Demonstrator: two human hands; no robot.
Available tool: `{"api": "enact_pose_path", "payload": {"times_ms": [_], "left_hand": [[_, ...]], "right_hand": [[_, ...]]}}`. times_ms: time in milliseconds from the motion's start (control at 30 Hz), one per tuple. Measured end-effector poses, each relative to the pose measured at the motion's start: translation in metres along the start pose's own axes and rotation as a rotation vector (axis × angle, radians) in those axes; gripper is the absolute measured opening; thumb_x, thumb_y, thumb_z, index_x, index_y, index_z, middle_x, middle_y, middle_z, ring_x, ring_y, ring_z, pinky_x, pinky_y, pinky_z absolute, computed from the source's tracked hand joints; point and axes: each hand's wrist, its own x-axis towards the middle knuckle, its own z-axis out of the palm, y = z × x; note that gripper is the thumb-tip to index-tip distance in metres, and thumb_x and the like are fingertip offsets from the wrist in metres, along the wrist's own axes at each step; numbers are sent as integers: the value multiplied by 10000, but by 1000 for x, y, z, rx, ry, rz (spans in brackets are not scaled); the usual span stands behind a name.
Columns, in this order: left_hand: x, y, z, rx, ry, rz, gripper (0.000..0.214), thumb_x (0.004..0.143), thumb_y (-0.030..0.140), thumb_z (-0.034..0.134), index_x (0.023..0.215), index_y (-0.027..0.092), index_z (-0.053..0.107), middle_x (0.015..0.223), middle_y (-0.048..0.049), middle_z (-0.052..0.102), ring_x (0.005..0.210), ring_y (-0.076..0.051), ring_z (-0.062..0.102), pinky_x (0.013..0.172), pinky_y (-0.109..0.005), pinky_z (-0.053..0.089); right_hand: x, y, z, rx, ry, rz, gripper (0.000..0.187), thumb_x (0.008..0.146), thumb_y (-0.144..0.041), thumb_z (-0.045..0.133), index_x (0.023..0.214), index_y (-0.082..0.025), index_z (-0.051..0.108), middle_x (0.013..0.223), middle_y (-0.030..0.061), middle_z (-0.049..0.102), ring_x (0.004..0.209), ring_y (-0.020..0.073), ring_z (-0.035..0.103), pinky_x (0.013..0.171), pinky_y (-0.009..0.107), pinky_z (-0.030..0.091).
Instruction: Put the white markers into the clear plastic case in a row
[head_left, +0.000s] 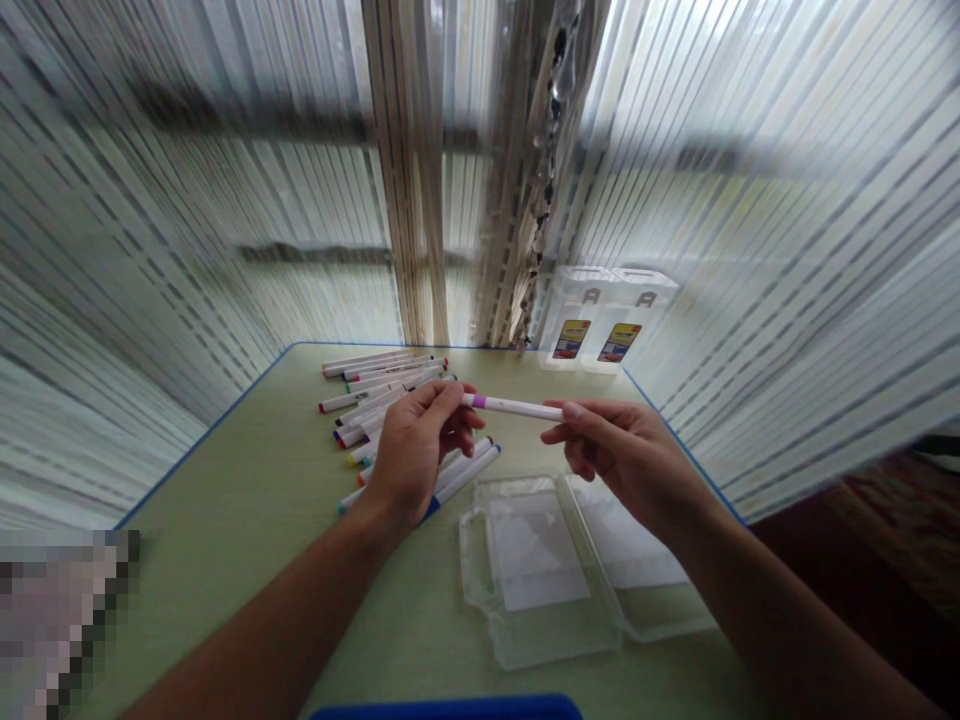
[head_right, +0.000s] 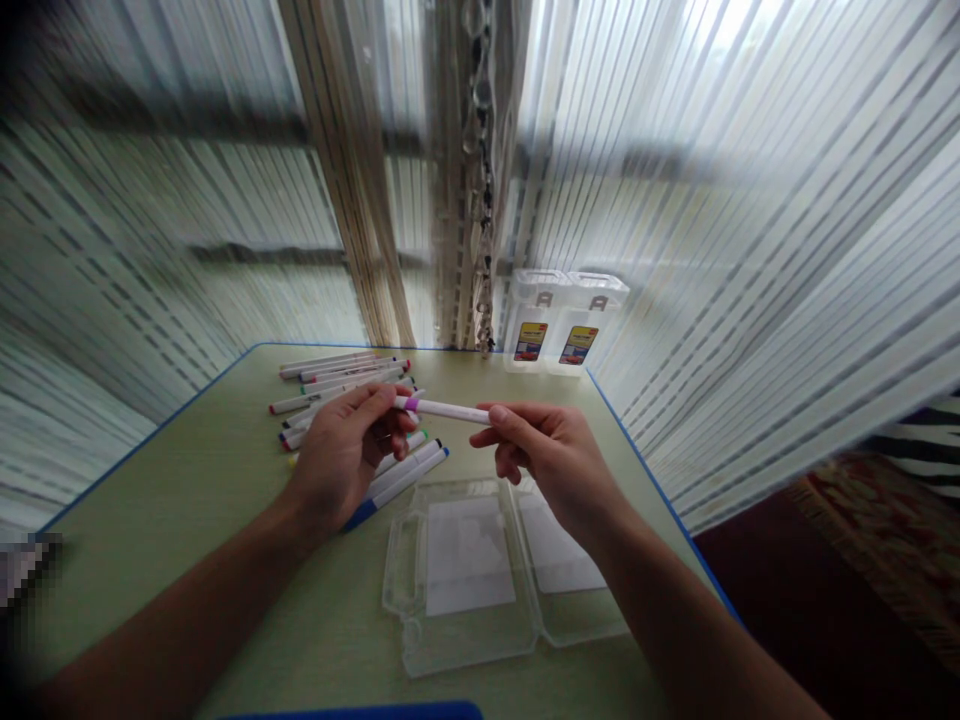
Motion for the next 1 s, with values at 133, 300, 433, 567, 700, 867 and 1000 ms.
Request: {"api": "enact_pose_path", "payload": {"times_ms": [133, 300, 433, 567, 700, 867, 1000], "left_hand": [[0, -1, -1, 7, 2, 7, 227, 824, 313, 703, 882, 94, 684, 638, -27, 679, 462, -91, 552, 435, -194, 464], [0, 0, -1, 21, 4, 12, 238, 827, 321, 709, 878, 90, 690, 634, -31, 685, 458, -86, 549, 433, -188, 461], [1, -1, -1, 20, 6, 15, 246, 825, 332, 718, 871, 92, 694, 629, -27, 685, 456, -84, 549, 430, -185, 460], [1, -1, -1, 24, 6, 15, 254, 827, 341, 719, 865, 91, 694, 627, -28, 684, 455, -85, 552, 431, -186, 462], [2, -1, -1, 31, 11, 19, 253, 829, 341, 719, 873, 93, 699, 626, -25, 684, 453, -85, 553, 426, -184, 458], [2, -2, -1, 31, 14, 24, 258, 822, 352, 729, 856, 97, 703, 620, -22, 680, 449, -83, 551, 424, -182, 454], [1, -2, -1, 35, 20, 25, 268, 817, 356, 736, 862, 93, 705, 622, -25, 680, 450, -82, 552, 424, -179, 452]], "right_hand": [[0, -1, 0, 34, 1, 20, 271, 759, -345, 816, 928, -133, 809, 741, 111, 775, 436, 76, 562, 406, 185, 384], [-1, -2, 0, 61, 5, 34, 267, 737, -321, 814, 920, -127, 810, 731, 121, 777, 431, 89, 575, 398, 187, 390], [-2, -4, 1, 68, 5, 34, 253, 722, -286, 802, 913, -121, 812, 723, 128, 777, 429, 98, 582, 399, 192, 398], [-2, -4, 0, 68, 0, 40, 242, 716, -255, 780, 912, -118, 814, 729, 135, 778, 429, 101, 584, 403, 196, 405], [-2, -4, -1, 61, -15, 42, 241, 706, -229, 768, 918, -124, 816, 747, 135, 781, 434, 98, 585, 409, 194, 407], [-2, -4, -1, 46, -26, 33, 247, 708, -243, 787, 929, -137, 817, 763, 130, 784, 440, 91, 587, 419, 191, 409], [-3, -5, 0, 30, -19, 34, 245, 708, -255, 800, 924, -141, 818, 763, 126, 784, 445, 92, 590, 421, 189, 408]]}}
